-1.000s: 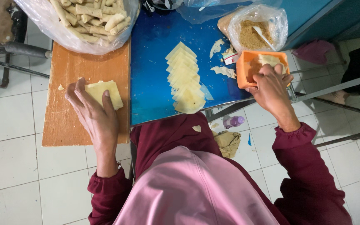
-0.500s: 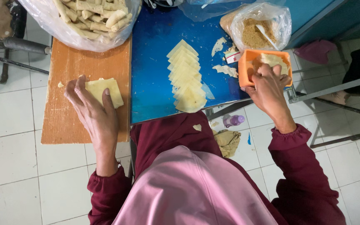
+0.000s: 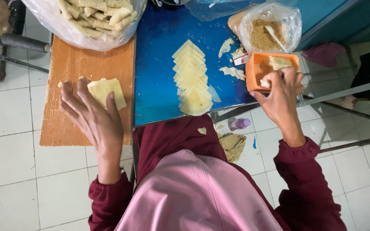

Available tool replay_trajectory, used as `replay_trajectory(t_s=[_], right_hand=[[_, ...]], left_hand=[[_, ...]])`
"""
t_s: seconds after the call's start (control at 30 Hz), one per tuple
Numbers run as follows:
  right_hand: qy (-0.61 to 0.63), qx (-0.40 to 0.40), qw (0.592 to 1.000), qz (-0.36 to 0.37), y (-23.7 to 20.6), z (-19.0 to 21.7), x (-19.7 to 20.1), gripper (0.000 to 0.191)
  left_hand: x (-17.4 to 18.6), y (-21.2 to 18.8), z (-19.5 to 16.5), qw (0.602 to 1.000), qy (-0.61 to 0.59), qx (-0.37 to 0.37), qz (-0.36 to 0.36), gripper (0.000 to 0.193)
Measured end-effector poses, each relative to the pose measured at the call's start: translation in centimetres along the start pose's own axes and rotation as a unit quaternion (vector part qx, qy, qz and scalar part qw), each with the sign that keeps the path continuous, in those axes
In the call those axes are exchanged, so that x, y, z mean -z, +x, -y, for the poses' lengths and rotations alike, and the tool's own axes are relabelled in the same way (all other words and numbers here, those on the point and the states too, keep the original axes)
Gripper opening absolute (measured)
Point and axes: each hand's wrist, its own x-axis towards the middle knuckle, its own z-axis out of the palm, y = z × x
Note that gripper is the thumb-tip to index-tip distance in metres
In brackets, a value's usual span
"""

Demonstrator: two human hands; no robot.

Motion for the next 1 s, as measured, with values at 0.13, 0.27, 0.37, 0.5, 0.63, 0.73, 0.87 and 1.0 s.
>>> replay_trajectory(t_s=[0.13,0.27,0.37,0.5,0.63,0.73,0.87,1.0], right_hand=[[0.109,0.083,0.991,0.004,-0.5,2.9,1.3,0.045],[0.21,0.142,0.963,0.095,-0.7,7.5,-1.1,0.047],[0.23,0.154,0.953,0.123,-0.7,9.5,-3.0,0.056],[0.086,0.188,0.97,0.124,-0.6,10.0,-4.3,0.07],[-0.124,0.26,0.957,0.043,-1.1,9.2,-4.0,0.068],[-0.192,0.261,0.945,0.04,-0.8,8.2,-3.4,0.07],[-0.189,0.283,0.939,0.043,-1.3,8.2,-3.1,0.08],[-0.259,0.298,0.917,0.055,-1.9,9.2,-3.3,0.095]], left_hand=[[-0.7,-2.6,-2.7,0.995,-0.063,-0.075,0.02,0.055],[-4.1,-4.8,-6.5,0.917,-0.308,-0.22,0.128,0.043],[-5.6,-5.7,-6.9,0.904,-0.241,-0.3,0.184,0.044],[-7.0,-6.5,-6.5,0.912,-0.19,-0.326,0.161,0.047],[-7.6,-7.0,-6.4,0.919,-0.151,-0.335,0.146,0.045],[-7.9,-7.0,-6.6,0.92,-0.146,-0.335,0.142,0.044],[-7.8,-7.1,-6.8,0.924,-0.172,-0.313,0.137,0.041],[-7.9,-7.0,-6.9,0.923,-0.211,-0.267,0.18,0.041]])
